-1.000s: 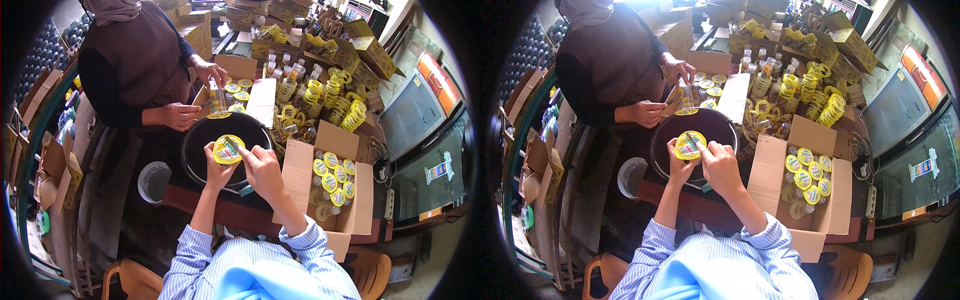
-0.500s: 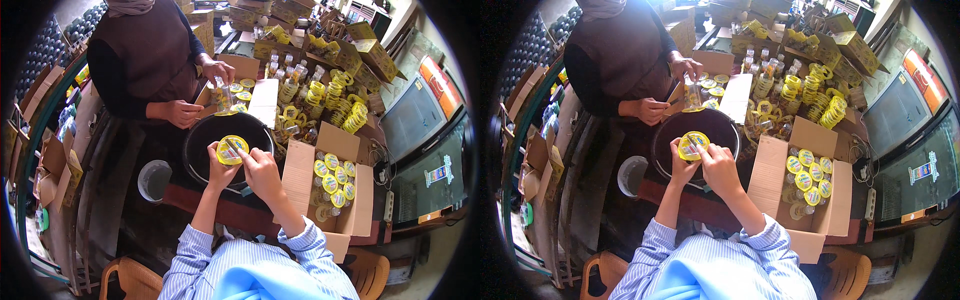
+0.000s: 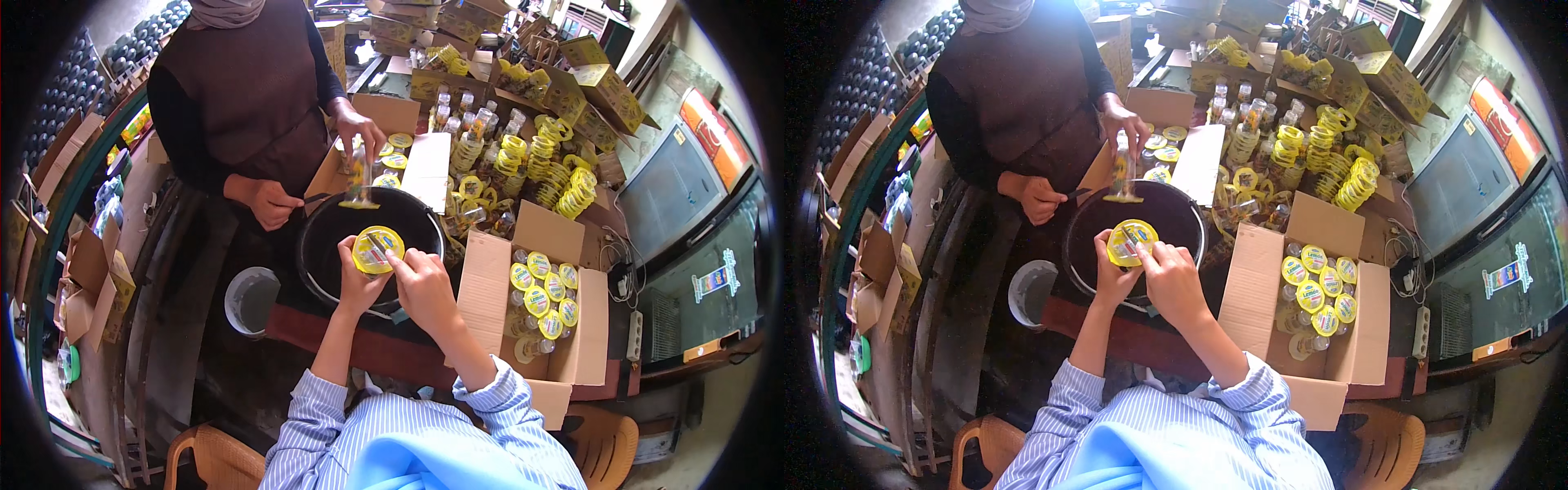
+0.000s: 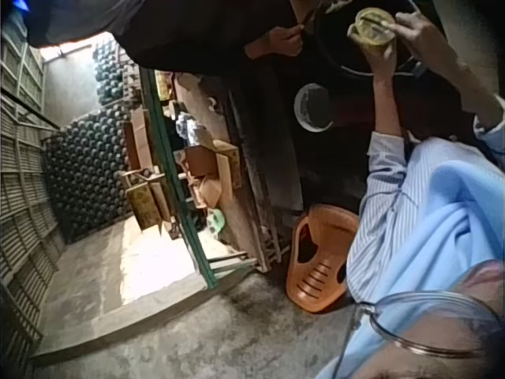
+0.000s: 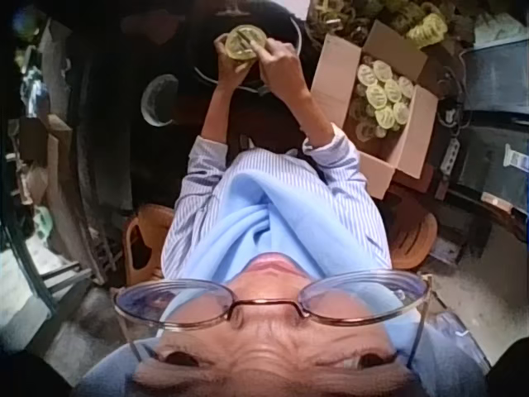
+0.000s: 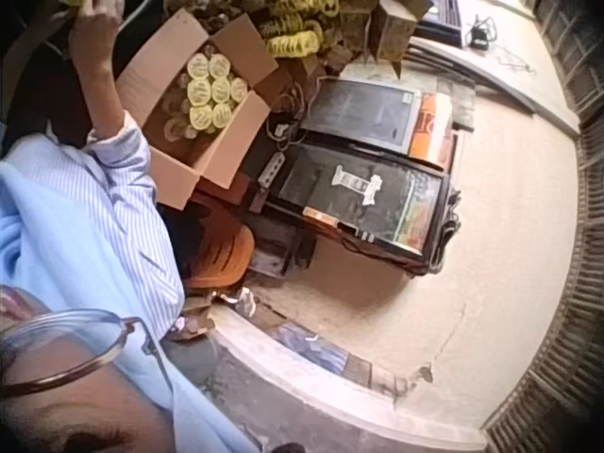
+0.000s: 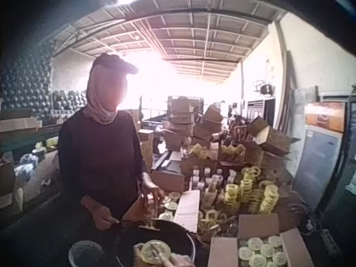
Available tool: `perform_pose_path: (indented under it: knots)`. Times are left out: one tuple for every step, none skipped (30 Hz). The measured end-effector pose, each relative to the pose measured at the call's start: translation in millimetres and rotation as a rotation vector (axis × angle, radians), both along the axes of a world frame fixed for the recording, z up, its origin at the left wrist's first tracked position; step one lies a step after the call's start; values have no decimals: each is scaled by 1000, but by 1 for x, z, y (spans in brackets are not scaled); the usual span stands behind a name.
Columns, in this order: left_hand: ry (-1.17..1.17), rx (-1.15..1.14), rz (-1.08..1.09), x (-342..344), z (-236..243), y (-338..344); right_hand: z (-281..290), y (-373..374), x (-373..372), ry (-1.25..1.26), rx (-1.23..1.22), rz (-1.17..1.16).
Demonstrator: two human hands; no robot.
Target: The person cuts open the lids of plastic cups using a blade, empties the liquid into a bucket, and packs the cups into a cardboard box.
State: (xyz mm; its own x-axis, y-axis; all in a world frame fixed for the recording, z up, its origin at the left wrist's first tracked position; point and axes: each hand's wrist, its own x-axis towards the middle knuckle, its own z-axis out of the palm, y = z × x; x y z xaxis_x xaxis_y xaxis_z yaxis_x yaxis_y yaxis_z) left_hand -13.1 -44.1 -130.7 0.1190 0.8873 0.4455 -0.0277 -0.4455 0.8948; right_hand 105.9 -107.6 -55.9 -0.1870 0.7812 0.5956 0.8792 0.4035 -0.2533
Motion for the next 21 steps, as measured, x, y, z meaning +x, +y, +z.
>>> perform_pose_path:
  knots:
    - [-13,-17,-11,0,0,0,0,0,0,19,25,5]
    - [-24,-3,-20,0,0,0,-1,0,0,12,43,8]
    - [-20,9,-4,0,0,0,-1,0,0,5,36,6]
    - [-34,-5,-15,1,-1,1,0,0,1,-3,22,-3]
    - [-40,-8,-23,1,-1,2,0,0,1,0,29,-1]
    - [-37,-8,-27,1,-2,3,0,-1,1,-7,49,4]
    - [-45,5,-34,1,-3,3,1,-2,2,-14,13,0]
    - [-56,-8,-36,2,-4,4,1,-3,2,-20,-25,-3]
    - [-52,-12,-34,2,-4,4,1,-3,2,-26,-45,-7]
    - [-34,-6,-24,1,-5,4,1,-3,2,-25,-47,-4]
    - [-23,-2,-14,1,-5,4,1,-3,2,-31,-46,-6]
    - [-30,-19,-19,1,-6,3,0,-3,2,-36,-44,-9]
    - [-21,-23,-23,0,-5,3,0,-4,3,-33,-49,-9]
    - [-12,-28,-28,1,-5,3,0,-5,4,-40,-51,-9]
    - [14,2,-22,0,-4,2,0,-5,5,-47,-53,-9]
    - [19,-22,-19,0,-3,2,0,-6,6,-45,-56,-8]
    - [25,-28,-14,0,-2,1,0,-7,6,-50,-70,-13]
    - [26,-9,-11,0,-1,1,0,-7,7,-56,-86,-19]
    - [45,22,8,1,0,0,0,-6,7,-54,-89,-18]
    - [53,-18,6,1,1,0,0,-5,6,-37,-38,-8]
    - [20,-32,-14,1,2,1,0,-4,7,-18,5,-5]
